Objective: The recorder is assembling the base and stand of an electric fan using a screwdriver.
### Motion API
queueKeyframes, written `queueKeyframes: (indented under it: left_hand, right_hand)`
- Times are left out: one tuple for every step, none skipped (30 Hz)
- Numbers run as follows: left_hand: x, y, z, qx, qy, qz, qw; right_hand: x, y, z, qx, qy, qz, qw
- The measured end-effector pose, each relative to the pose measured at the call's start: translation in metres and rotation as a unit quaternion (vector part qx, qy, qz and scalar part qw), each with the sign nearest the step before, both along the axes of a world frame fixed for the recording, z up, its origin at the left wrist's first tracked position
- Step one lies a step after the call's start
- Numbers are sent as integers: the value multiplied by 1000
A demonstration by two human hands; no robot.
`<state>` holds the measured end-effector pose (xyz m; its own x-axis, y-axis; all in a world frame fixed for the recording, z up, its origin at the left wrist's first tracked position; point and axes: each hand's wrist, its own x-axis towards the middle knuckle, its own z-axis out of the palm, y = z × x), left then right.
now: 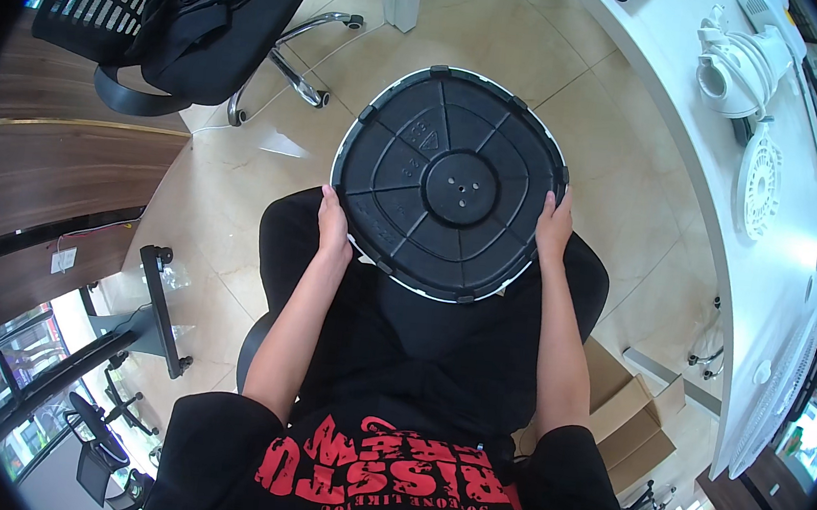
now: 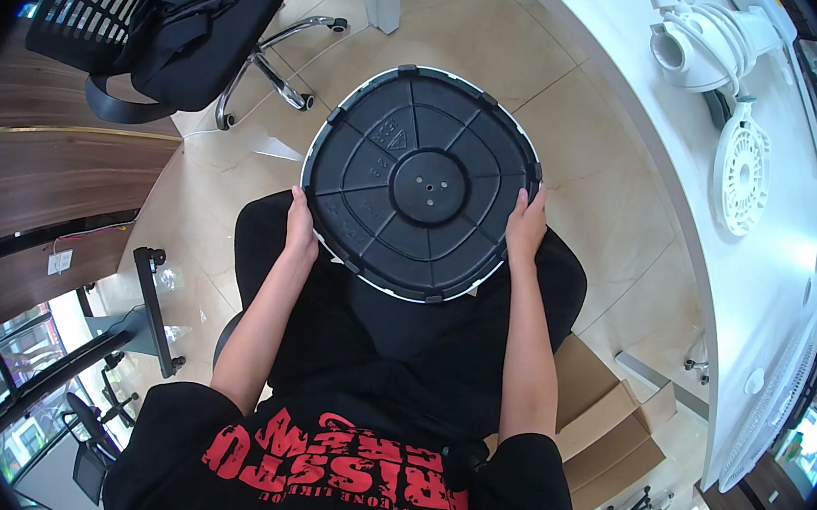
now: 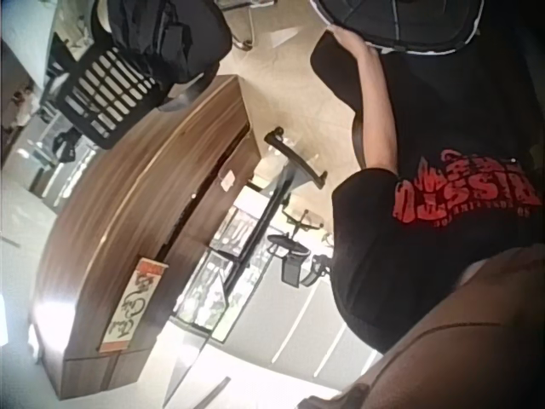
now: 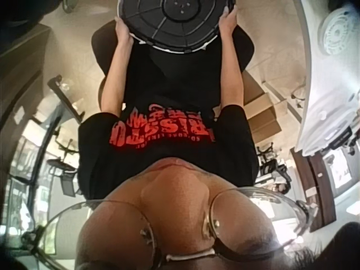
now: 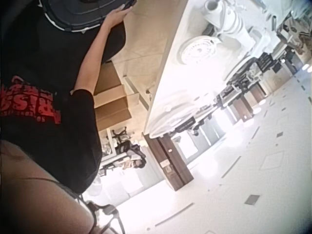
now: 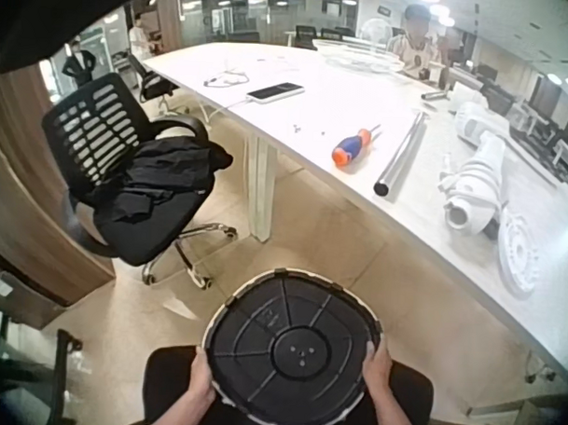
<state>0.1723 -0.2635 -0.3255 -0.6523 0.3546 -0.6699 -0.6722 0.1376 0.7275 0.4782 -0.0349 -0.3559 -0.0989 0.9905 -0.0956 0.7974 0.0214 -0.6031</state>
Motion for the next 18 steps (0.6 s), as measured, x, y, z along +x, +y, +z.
queueKeyframes:
  left_hand:
    - [9,-1,11,10,-7,-6,1000]
    - [16,-5,12,9,-7,-5,1000]
    - [22,-8,12,7,-30,22,999]
    - [30,-12,11,7,-55,49,997]
    - [38,-18,7,-13,-46,38,998]
    - [45,-23,4,-13,-48,39,998]
    - [52,-29,3,3,-70,58,996]
    - [58,-34,2,19,-91,77,993]
    - [64,-38,1,33,-114,88,989]
    - [71,-41,5,32,-114,88,989]
    - [78,-43,12,30,-128,90,987]
    - [84,-44,19,28,-142,92,985]
    - [90,-45,25,34,-148,93,984]
    - [94,-45,30,33,-148,93,984]
    - [98,-45,36,15,-172,107,979]
    - [102,-46,40,-1,-196,120,973]
    - [108,-51,43,14,-203,108,973]
    - [113,-55,48,14,-205,107,973]
  right_hand:
    - [2,7,2,-19,-15,9,1000]
    - [1,13,6,-38,-30,21,999]
    - [-1,17,9,-54,-5,22,998]
    - [-2,21,10,-54,-7,22,998]
    - [-3,27,11,-53,-3,27,998]
    - [-3,31,12,-51,2,33,998]
    - [-6,32,12,-52,2,34,998]
    - [-9,33,12,-67,-16,24,997]
    - [-12,33,13,-81,-33,13,996]
    - [-14,32,14,-82,-34,13,996]
    - [-16,29,18,-67,-32,25,997]
    - [-19,27,21,-52,-30,36,998]
    - [-23,25,25,-53,-30,36,997]
    - [-28,22,30,-44,-28,27,998]
    - [-31,20,32,-35,-25,17,999]
    - [-33,20,31,-35,-26,16,999]
    - [-35,21,29,-39,-32,-7,999]
    - [-35,22,29,-42,-37,-31,998]
